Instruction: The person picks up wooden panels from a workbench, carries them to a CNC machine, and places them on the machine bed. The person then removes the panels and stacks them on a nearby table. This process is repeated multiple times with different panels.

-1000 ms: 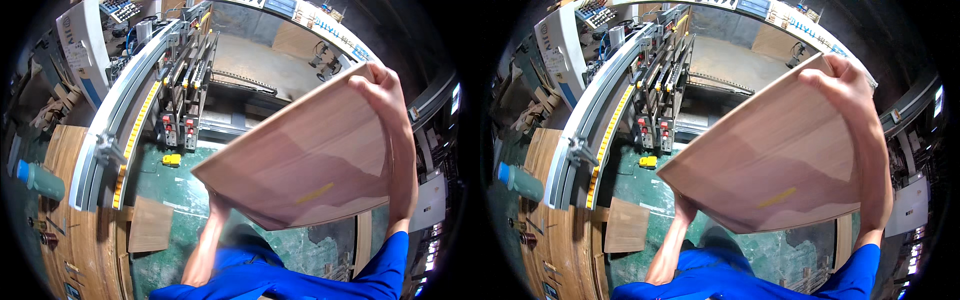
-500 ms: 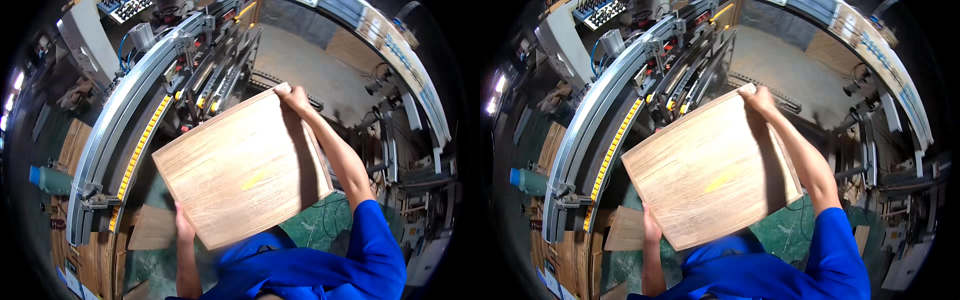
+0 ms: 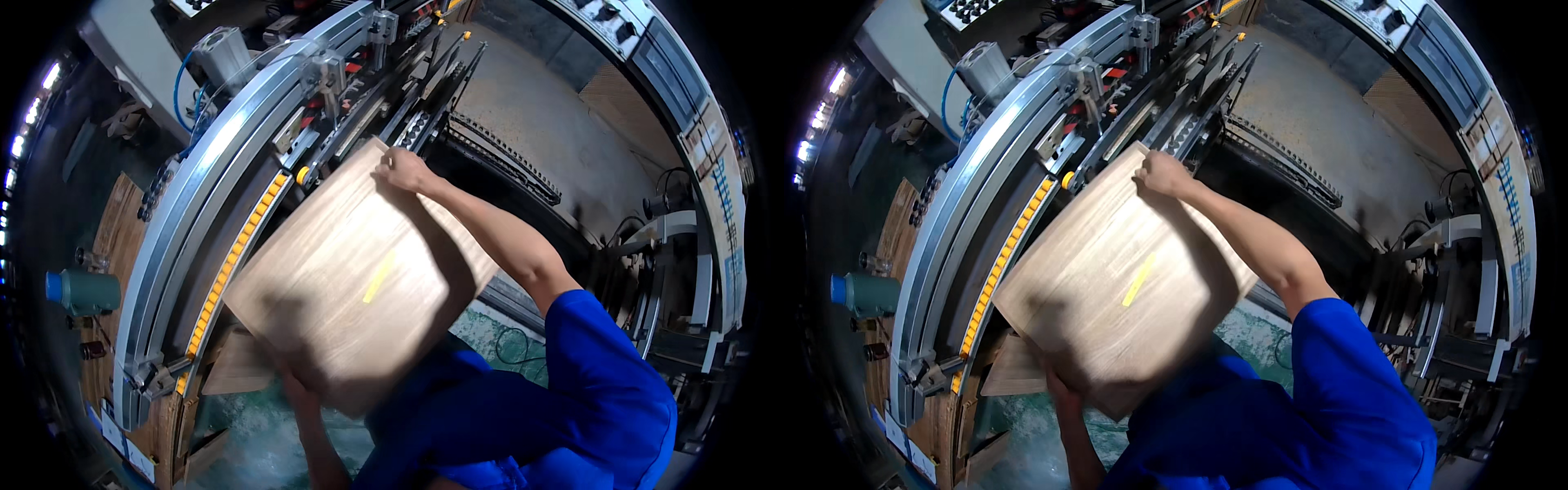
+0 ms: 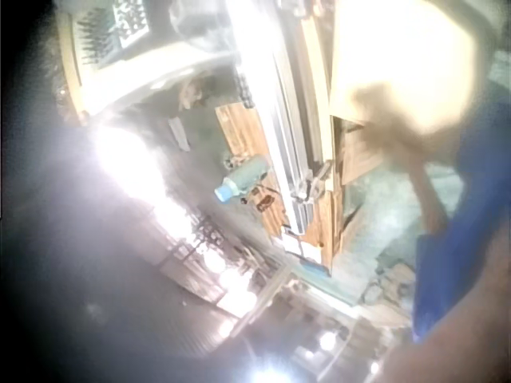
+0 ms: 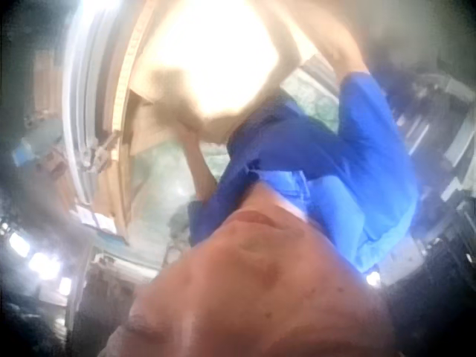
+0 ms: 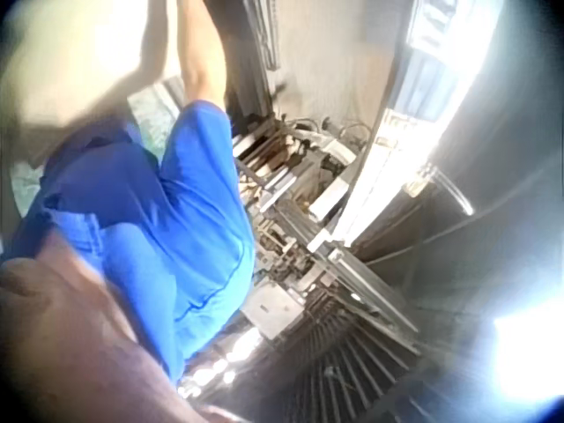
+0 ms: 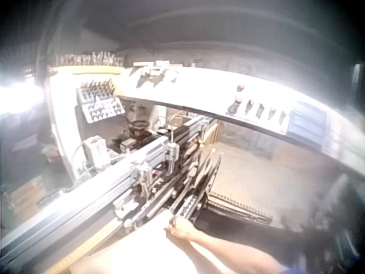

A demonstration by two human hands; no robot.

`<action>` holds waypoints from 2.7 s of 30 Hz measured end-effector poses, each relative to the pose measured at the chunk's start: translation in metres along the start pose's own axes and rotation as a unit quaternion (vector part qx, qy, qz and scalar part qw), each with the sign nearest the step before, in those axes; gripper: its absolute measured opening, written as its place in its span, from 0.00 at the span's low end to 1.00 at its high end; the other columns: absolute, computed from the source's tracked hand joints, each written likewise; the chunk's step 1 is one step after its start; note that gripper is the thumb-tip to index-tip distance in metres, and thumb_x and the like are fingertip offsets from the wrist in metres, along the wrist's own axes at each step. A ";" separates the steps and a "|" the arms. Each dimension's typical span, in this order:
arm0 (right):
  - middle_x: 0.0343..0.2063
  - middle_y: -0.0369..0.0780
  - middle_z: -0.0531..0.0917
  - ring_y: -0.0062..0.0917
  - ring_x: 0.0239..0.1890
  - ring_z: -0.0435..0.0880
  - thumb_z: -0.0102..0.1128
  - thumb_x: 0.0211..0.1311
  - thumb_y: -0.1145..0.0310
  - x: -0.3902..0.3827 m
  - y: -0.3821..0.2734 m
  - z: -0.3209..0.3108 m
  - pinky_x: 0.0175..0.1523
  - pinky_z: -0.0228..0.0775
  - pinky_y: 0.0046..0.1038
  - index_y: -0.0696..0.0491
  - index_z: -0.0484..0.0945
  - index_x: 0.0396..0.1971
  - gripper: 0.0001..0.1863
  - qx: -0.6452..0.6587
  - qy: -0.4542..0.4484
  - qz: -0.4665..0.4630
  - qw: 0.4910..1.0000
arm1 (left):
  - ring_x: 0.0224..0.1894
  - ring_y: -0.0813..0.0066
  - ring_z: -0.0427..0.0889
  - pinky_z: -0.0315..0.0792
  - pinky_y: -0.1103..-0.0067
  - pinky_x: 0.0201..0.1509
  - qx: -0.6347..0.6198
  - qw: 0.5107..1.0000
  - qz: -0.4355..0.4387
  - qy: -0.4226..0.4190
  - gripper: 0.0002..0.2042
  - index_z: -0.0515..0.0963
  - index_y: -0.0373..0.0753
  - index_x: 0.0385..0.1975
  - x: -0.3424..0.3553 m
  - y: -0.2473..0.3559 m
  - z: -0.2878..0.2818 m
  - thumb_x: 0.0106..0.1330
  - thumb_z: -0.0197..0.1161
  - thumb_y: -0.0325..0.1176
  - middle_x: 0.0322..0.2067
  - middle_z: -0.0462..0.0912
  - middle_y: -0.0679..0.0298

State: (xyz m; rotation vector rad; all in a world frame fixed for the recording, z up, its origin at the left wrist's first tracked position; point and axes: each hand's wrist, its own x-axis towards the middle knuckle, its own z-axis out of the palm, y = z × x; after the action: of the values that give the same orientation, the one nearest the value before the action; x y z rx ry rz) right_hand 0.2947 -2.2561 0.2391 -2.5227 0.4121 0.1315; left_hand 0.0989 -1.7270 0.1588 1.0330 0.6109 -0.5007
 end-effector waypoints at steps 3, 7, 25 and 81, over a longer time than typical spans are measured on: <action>0.52 0.57 0.81 0.49 0.55 0.81 0.67 0.60 0.56 -0.019 0.014 -0.024 0.61 0.72 0.43 0.63 0.75 0.57 0.31 0.110 0.073 0.079 0.988 | 0.69 0.63 0.68 0.62 0.64 0.74 0.007 1.000 0.012 -0.009 0.34 0.63 0.40 0.73 0.015 0.000 0.050 0.76 0.51 0.59 0.69 0.69 0.59; 0.53 0.54 0.79 0.50 0.58 0.76 0.71 0.59 0.57 -0.055 0.124 -0.048 0.62 0.70 0.44 0.62 0.74 0.56 0.32 -0.073 0.201 0.097 0.972 | 0.71 0.62 0.66 0.60 0.65 0.76 -0.044 0.997 -0.059 -0.030 0.36 0.59 0.37 0.74 0.041 -0.031 0.139 0.78 0.48 0.60 0.71 0.66 0.54; 0.68 0.43 0.71 0.29 0.68 0.70 0.62 0.73 0.62 -0.002 0.410 -0.101 0.72 0.62 0.29 0.61 0.64 0.69 0.32 0.623 0.158 0.272 0.716 | 0.59 0.63 0.80 0.75 0.63 0.63 0.069 0.984 -0.110 -0.126 0.24 0.72 0.33 0.62 0.175 -0.149 0.529 0.73 0.64 0.42 0.58 0.79 0.55; 0.66 0.48 0.73 0.34 0.66 0.71 0.52 0.76 0.54 0.087 0.379 -0.067 0.70 0.62 0.29 0.68 0.69 0.64 0.32 0.610 0.113 0.205 0.757 | 0.50 0.45 0.79 0.71 0.59 0.58 0.517 0.413 0.643 0.386 0.12 0.80 0.32 0.43 0.063 0.305 0.293 0.71 0.61 0.36 0.43 0.82 0.47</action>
State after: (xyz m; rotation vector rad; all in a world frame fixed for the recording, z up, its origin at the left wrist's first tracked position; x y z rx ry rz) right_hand 0.2559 -2.6149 0.0790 -1.1164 0.8104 -0.2264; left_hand 0.4087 -1.8651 0.4194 2.5801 -0.0143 1.3271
